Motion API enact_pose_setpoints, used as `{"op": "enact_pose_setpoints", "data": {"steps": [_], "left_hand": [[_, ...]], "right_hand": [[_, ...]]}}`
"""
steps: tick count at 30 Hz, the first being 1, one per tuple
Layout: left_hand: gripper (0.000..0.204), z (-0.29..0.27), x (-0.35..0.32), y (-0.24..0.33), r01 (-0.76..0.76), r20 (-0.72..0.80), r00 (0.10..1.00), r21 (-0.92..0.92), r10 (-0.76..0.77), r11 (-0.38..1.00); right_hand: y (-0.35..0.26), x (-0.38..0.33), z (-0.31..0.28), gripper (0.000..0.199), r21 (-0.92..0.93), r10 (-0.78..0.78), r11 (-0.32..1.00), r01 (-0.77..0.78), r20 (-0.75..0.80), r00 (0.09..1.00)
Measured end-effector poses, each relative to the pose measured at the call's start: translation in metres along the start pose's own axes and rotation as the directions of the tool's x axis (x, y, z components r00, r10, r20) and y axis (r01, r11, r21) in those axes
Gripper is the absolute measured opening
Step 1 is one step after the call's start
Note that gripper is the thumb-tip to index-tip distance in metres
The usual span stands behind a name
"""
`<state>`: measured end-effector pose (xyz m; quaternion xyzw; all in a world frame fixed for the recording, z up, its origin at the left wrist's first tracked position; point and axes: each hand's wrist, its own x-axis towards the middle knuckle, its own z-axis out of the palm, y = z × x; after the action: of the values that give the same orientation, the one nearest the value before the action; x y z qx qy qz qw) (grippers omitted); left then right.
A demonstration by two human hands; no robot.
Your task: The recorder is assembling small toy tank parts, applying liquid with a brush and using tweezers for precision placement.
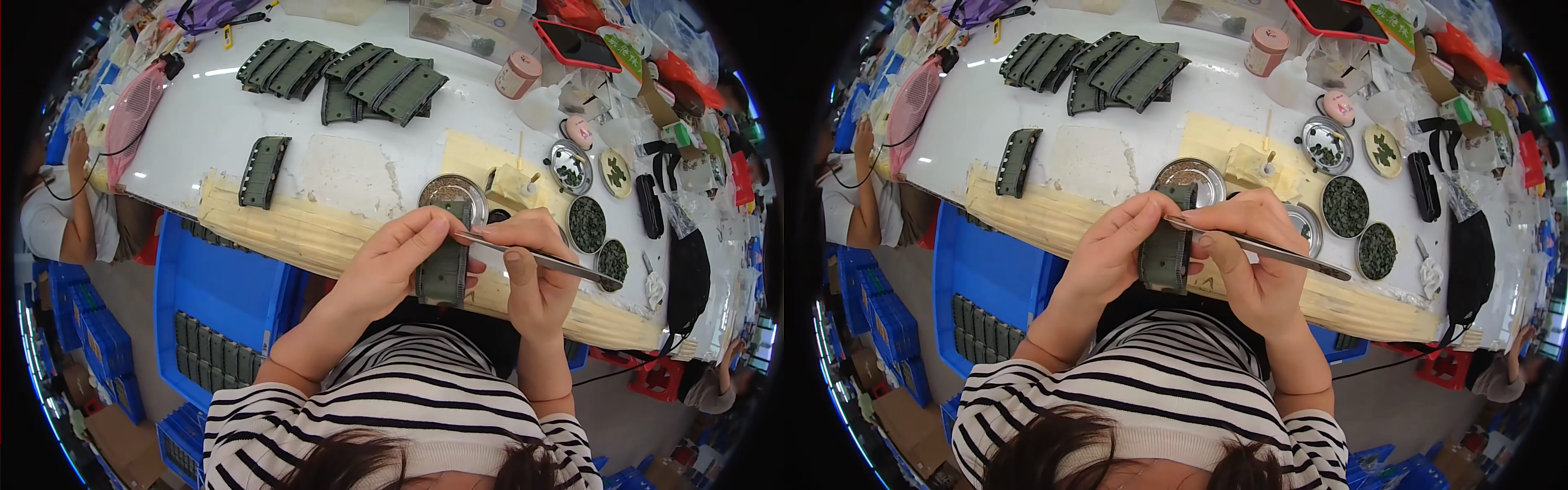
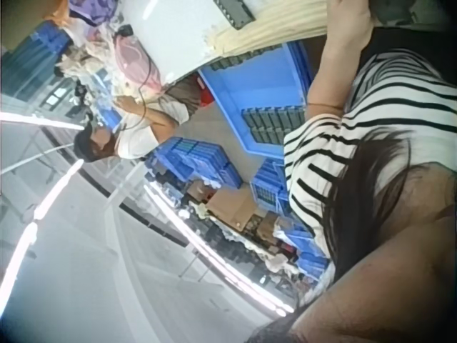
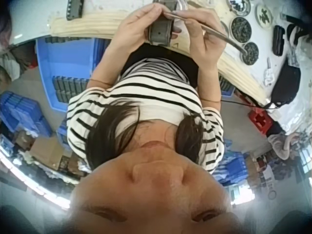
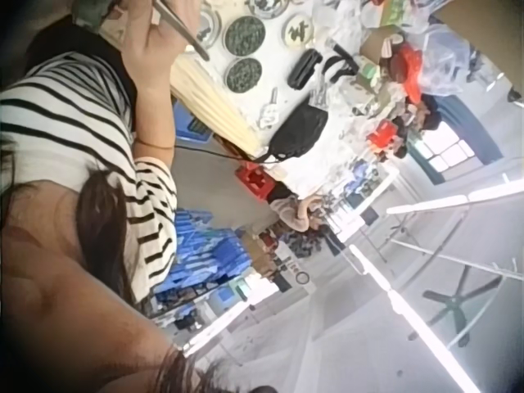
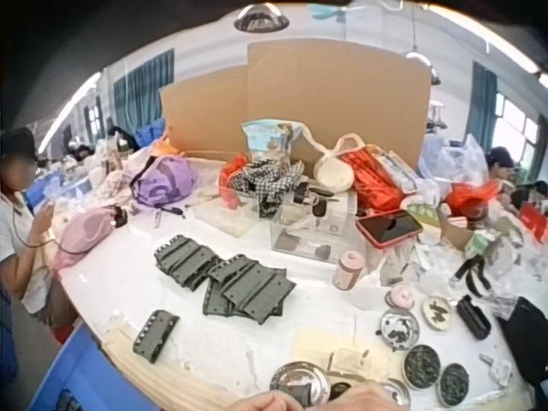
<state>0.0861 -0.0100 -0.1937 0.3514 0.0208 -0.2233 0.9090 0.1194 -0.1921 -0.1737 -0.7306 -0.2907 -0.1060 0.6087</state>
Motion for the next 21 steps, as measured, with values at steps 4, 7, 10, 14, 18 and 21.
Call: {"op": "enact_pose_setpoints", "data": {"steps": [4,7,10,14,18,21], "left_hand": [[0.027,0.009,0.005,-0.005,0.035,0.03,0.999,-0.137,-0.031,0.99],[0.025,0.004,0.006,-0.006,0.045,0.045,0.998,-0.117,-0.04,0.992],[0.024,0.004,0.004,-0.006,0.039,0.018,0.999,-0.064,-0.038,0.997],[0.024,0.007,0.005,-0.009,-0.102,-0.049,0.993,0.101,0.107,0.99],[0.022,-0.001,0.006,-0.014,-0.127,-0.07,0.987,0.213,0.145,0.969],[0.022,0.002,0.006,-0.013,-0.125,-0.079,0.986,0.206,0.144,0.971]], "right_hand": [[-0.002,-0.002,-0.003,0.014,-0.021,-0.004,1.0,0.005,0.038,0.999],[-0.002,-0.004,-0.006,0.015,-0.061,-0.028,0.998,0.031,0.056,0.998],[-0.001,-0.006,-0.007,0.017,-0.071,-0.043,0.996,0.048,0.072,0.996],[-0.01,-0.013,-0.005,0.025,-0.207,-0.138,0.965,0.162,0.124,0.983],[-0.012,-0.013,-0.008,0.033,-0.384,-0.334,0.813,0.437,0.307,0.891],[-0.015,-0.014,-0.011,0.027,-0.461,-0.345,0.734,0.499,0.379,0.858]]}}
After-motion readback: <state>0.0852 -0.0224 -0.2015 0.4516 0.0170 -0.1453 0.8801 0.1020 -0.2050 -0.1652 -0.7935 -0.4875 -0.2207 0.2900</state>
